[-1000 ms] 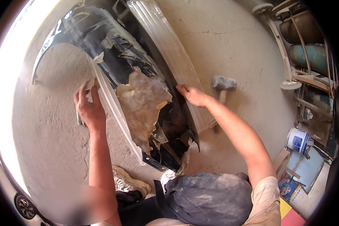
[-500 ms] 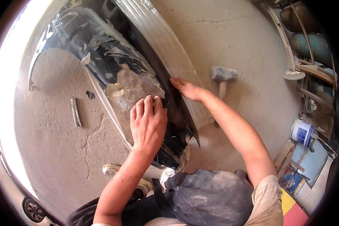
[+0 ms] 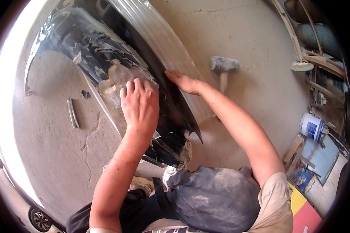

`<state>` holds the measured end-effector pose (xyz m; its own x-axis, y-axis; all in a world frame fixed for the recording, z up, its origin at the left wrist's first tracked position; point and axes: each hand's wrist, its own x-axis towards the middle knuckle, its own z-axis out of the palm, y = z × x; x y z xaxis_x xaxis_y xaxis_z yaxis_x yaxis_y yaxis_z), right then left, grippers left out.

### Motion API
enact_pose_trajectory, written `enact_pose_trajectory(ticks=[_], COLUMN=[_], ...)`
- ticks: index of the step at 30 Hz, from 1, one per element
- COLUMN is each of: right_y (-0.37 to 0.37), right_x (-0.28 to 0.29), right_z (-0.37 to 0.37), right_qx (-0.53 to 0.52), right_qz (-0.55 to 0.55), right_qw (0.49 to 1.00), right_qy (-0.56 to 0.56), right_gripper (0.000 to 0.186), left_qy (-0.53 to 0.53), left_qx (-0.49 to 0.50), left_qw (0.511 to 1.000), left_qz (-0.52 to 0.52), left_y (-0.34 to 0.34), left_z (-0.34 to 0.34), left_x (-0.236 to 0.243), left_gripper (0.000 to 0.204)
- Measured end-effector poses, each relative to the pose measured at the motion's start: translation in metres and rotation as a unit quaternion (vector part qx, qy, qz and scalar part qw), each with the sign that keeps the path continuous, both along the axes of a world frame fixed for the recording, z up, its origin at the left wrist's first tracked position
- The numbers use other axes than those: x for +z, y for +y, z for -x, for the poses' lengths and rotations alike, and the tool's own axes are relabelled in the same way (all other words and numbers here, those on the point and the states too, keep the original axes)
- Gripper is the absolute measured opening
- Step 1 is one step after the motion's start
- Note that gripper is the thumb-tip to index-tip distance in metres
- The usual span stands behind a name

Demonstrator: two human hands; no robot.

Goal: The person uses a rubber mallet to repeatedly strike a large black plastic car part, likely a fender liner, to remove a protective film and flatten the surface. They flip the part over and continue hammering different sections while peeling off the film by hand.

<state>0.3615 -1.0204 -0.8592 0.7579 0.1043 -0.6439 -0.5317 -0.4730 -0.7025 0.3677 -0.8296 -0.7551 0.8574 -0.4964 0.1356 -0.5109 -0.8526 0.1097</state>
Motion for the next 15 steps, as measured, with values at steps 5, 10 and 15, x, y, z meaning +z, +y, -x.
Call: enact_pose_trajectory(ticks=[5, 10, 15], right_y=[-0.004, -0.005, -0.004], right_x=[-0.012, -0.016, -0.014], right_z=[0.002, 0.006, 0.003], right_qx=[-0.006, -0.013, -0.022], right_qz=[-0.013, -0.026, -0.058], right_qw=[1.000, 0.999, 0.998], right_qy=[-0.009, -0.038, 0.012], right_gripper=[0.081, 0.083, 0.078], left_qy=[0.060, 0.029, 0.054], left_qx=[-0.042, -0.061, -0.092], left_qw=[0.994, 0.995, 0.994], left_qz=[0.087, 0.073, 0.031], left_y=[-0.001, 0.021, 0.022], left_z=[0.028, 0.014, 0.037], left_x=[-0.005, 0.013, 0.008], left_gripper=[0.022, 0.027, 0.038])
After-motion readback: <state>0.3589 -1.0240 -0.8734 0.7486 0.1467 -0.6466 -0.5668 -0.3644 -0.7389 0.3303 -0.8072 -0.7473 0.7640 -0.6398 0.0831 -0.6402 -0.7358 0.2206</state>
